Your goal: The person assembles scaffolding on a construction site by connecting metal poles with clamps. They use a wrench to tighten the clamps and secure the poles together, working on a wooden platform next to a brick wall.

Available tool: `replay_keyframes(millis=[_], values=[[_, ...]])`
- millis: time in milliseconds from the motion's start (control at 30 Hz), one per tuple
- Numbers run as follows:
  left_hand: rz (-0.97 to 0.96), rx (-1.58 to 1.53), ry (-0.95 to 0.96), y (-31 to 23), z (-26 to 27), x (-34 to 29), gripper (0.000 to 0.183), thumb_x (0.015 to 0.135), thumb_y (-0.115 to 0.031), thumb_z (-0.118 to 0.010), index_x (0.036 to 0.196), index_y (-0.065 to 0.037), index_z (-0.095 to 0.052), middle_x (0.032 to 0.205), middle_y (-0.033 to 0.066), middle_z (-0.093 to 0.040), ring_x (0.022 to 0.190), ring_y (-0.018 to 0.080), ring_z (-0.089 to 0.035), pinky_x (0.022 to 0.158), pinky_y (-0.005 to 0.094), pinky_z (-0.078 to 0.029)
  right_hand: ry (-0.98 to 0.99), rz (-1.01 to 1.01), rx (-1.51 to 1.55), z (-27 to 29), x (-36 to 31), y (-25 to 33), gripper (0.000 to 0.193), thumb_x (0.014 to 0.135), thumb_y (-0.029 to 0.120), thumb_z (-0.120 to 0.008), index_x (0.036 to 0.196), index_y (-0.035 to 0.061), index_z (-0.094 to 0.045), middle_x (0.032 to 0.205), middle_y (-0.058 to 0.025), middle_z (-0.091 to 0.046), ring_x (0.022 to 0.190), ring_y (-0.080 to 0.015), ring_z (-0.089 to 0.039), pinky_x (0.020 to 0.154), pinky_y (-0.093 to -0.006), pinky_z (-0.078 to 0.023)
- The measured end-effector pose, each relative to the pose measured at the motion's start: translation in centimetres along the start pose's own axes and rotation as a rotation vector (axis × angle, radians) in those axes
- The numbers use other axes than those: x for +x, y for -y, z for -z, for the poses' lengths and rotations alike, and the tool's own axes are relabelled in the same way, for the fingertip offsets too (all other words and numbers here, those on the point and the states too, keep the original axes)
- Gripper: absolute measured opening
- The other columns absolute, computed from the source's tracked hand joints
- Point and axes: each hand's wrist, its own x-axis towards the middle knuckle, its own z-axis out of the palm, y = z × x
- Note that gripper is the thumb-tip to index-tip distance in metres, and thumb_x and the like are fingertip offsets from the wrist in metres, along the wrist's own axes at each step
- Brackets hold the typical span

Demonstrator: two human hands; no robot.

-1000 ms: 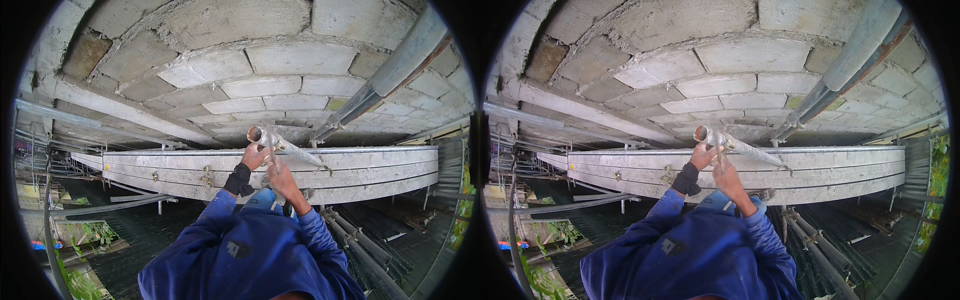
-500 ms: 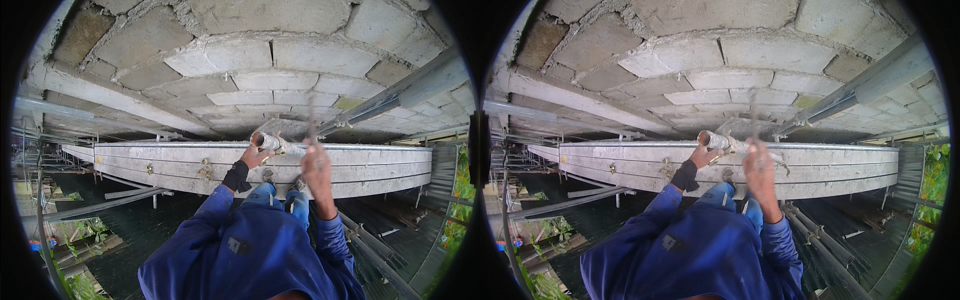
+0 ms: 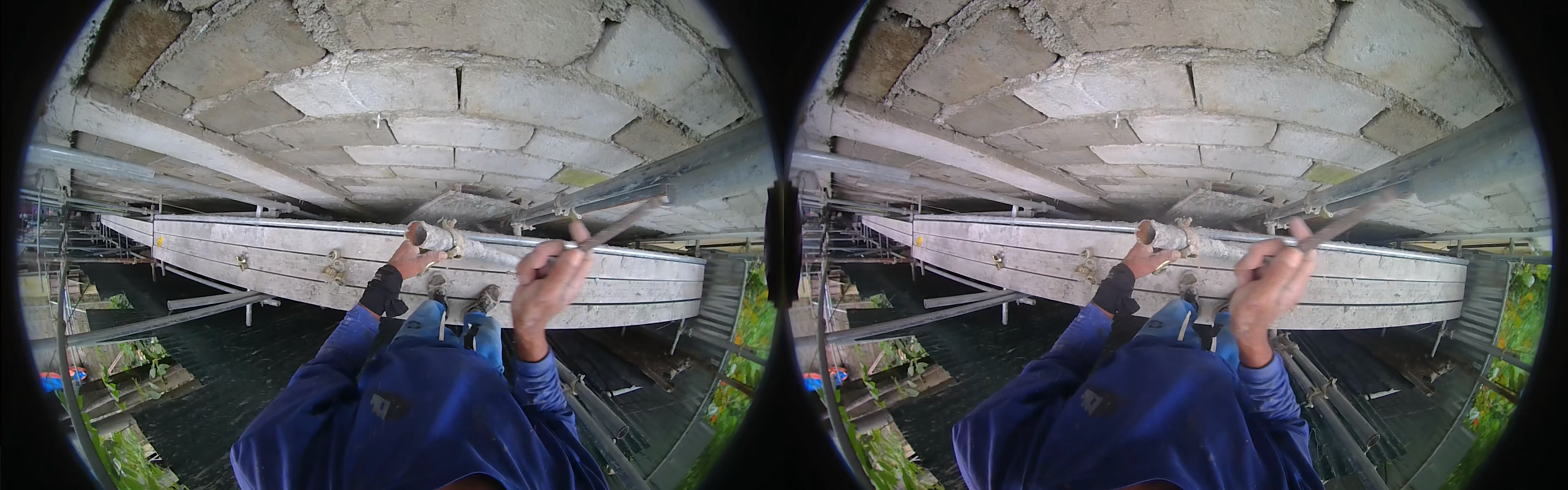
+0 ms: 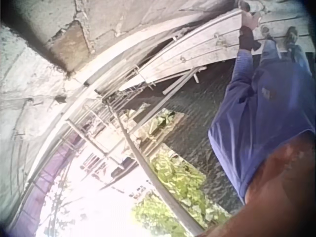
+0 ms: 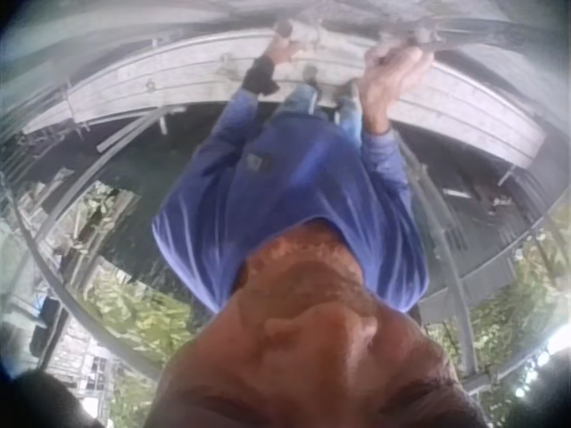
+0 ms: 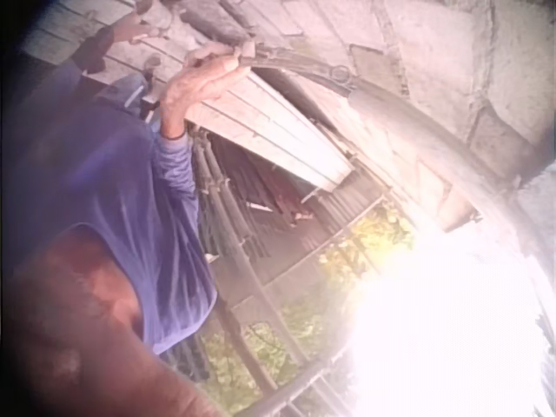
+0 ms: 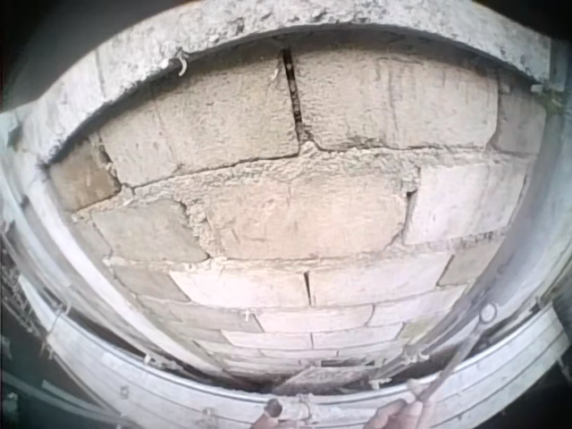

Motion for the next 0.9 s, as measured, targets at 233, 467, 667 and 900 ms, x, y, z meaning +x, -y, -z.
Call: replay_keyframes(millis=[233,467,667,900], values=[[0.005,0.099,-0.076,1.0,-0.9,-2.1,0.065,0.081,-0.043,-0.076,0.127,-0.002,-0.057,0.125,0.0149,-0.062,0.117,0.029,-0.057,0.1,0.0395,-0.043,0.522,-0.318,-0.399,2.5,1.8,-3.1,0.036,0.107,0.031,-0.043,0.12,-0.0001,-0.057,0.069,-0.001,-0.052,0.063,-0.0068,-0.048,0.058,-0.0263,-0.043],[0.23,0.268,-0.017,-1.8,-0.8,-1.4,0.071,0.08,-0.055,-0.074,0.126,-0.002,-0.06,0.117,0.0167,-0.066,0.107,0.0273,-0.063,0.091,0.0398,-0.048,0.718,0.062,-0.682,6.0,-1.4,-13.2,0.033,0.107,0.026,-0.041,0.12,0.0009,-0.057,0.066,-0.002,-0.049,0.062,-0.0122,-0.047,0.057,-0.031,-0.04],[0.166,0.063,0.099,-1.1,-0.5,-1.2,0.081,0.08,-0.04,-0.08,0.138,0.001,-0.043,0.135,0.0148,-0.056,0.125,0.0269,-0.053,0.105,0.0362,-0.042,0.163,-0.152,-0.093,2.2,2.2,-1.5,0.036,0.107,0.029,-0.039,0.118,0.0008,-0.058,0.065,-0.0012,-0.052,0.054,-0.0073,-0.045,0.051,-0.0261,-0.036],[0.186,0.144,-0.015,-2.9,-0.1,-1.0,0.075,0.077,-0.055,-0.077,0.127,-0.001,-0.059,0.128,0.0156,-0.062,0.12,0.0274,-0.056,0.102,0.0375,-0.043,0.669,-0.193,-0.575,7.0,-0.6,-12.7,0.035,0.106,0.031,-0.043,0.115,0.0013,-0.058,0.066,-0.0033,-0.053,0.056,-0.0097,-0.047,0.052,-0.0285,-0.038]])
